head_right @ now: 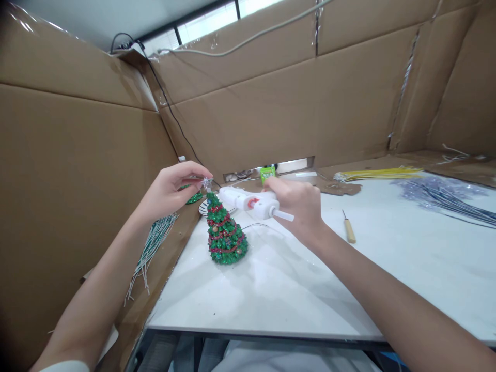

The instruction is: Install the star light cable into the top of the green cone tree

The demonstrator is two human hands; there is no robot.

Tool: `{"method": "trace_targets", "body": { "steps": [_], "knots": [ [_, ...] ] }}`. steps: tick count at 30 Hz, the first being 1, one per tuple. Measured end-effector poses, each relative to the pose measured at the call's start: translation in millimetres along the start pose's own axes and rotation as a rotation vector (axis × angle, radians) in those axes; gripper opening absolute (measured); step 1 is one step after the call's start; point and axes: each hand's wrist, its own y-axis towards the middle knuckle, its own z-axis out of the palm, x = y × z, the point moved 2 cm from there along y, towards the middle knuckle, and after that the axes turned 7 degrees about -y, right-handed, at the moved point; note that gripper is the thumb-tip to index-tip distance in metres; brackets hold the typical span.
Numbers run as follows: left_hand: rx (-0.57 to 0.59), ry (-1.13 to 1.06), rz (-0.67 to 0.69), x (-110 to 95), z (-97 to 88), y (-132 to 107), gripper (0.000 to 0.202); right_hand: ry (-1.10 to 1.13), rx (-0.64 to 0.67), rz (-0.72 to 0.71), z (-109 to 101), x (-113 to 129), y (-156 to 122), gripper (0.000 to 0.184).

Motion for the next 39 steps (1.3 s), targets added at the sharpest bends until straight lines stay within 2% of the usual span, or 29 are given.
{"method": "trace_targets", "body": {
  "steps": [8, 11, 15, 18, 22, 27, 30, 34, 36, 39],
  "knots": [
    [0.009, 0.009, 0.015, 2, -2.0, 0, 0.035, -0.097, 0.106, 0.073, 14, -19, 3, 0.020],
    [0.013, 0.008, 0.018, 2, -2.2, 1, 0.035, -0.023, 0.107, 0.141, 13, -19, 5, 0.020],
    [0.014, 0.012, 0.018, 1, -2.0, 1, 0.034, 0.186, 0.069, 0.216, 14, -14, 6, 0.021],
    [0.016, 0.014, 0.027, 1, -2.0, 1, 0.035, 0.301, 0.061, 0.222, 20, -11, 4, 0.023],
    [0.021, 0.016, 0.038, 0, -2.1, 2, 0.036, 0.309, 0.129, 0.184, 25, -9, 0, 0.023],
    [0.021, 0.012, 0.043, 1, -2.3, 1, 0.036, 0.362, 0.144, 0.126, 17, -7, 3, 0.026],
    [0.023, 0.013, 0.039, 1, -2.7, 1, 0.035, 0.322, 0.178, 0.101, 8, -10, 8, 0.025],
    [0.024, 0.014, 0.039, 2, -3.2, 1, 0.034, 0.132, 0.212, 0.196, 4, -27, 12, 0.020],
    [0.024, 0.014, 0.044, 2, -3.5, 1, 0.034, -0.008, 0.277, 0.204, 9, -37, 12, 0.020],
    [0.022, 0.015, 0.052, 2, -3.8, 1, 0.032, -0.225, 0.442, 0.101, 23, -48, 10, 0.024]
  ]
}}
